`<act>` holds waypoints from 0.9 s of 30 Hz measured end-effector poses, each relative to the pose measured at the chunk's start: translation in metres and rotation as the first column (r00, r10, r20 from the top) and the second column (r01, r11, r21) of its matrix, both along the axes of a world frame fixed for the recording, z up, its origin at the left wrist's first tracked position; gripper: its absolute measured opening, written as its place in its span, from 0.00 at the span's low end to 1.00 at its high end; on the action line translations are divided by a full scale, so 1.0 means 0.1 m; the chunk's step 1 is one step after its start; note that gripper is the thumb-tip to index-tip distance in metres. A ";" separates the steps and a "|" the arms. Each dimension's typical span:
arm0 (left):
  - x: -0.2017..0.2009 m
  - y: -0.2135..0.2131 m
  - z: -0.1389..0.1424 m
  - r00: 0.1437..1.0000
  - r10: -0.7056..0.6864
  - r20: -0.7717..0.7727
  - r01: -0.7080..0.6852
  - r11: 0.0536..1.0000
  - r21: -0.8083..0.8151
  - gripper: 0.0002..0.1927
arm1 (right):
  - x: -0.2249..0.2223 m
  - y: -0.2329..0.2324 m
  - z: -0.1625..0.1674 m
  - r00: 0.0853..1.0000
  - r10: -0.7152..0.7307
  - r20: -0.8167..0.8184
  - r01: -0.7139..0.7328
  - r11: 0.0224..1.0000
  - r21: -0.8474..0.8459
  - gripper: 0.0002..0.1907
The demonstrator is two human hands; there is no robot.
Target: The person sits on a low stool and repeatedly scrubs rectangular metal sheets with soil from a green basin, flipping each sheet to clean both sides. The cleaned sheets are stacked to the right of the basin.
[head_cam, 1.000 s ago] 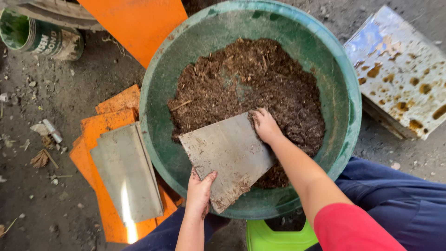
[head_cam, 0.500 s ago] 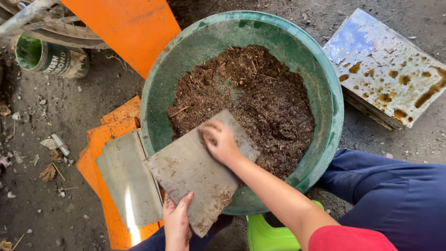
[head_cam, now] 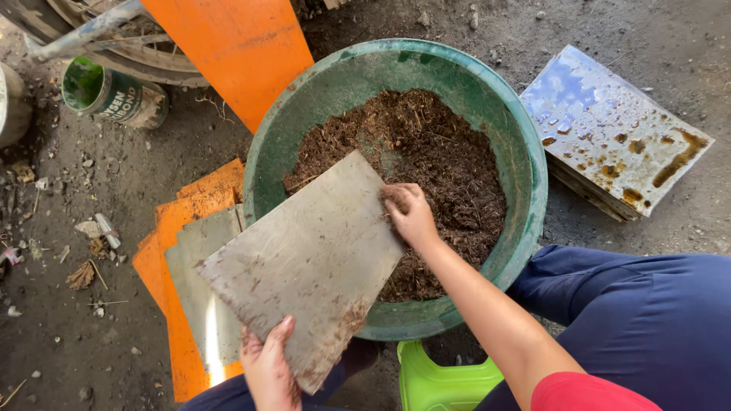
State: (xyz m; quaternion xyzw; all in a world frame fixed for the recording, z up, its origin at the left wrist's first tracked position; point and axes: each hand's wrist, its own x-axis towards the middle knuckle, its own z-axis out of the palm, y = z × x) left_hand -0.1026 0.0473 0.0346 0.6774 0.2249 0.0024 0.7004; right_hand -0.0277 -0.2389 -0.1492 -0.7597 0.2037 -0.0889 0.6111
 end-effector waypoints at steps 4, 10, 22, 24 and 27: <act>0.17 -0.17 -0.22 0.997 -0.017 0.076 0.019 1.000 -0.017 0.24 | -0.16 0.52 0.67 0.995 0.099 -0.032 -0.101 0.992 -0.072 0.17; 0.28 -0.07 -0.33 0.992 -0.064 0.111 0.062 0.998 0.017 0.25 | -0.38 0.81 1.19 0.995 0.090 0.053 -0.092 0.995 0.039 0.21; 0.58 0.14 0.63 0.995 -0.035 0.098 0.023 0.992 0.120 0.36 | 0.00 -0.26 0.01 0.981 -0.092 -0.172 0.074 0.991 -0.110 0.27; 0.69 0.26 0.89 0.991 -0.022 0.135 0.018 1.000 0.025 0.33 | 0.01 -0.35 -0.08 0.945 -0.053 -0.324 -0.026 0.971 -0.236 0.28; 0.86 0.45 1.26 0.976 -0.024 0.215 0.033 0.999 -0.040 0.32 | 0.00 -0.44 -0.08 0.815 -0.059 -0.576 -0.206 0.900 -0.384 0.28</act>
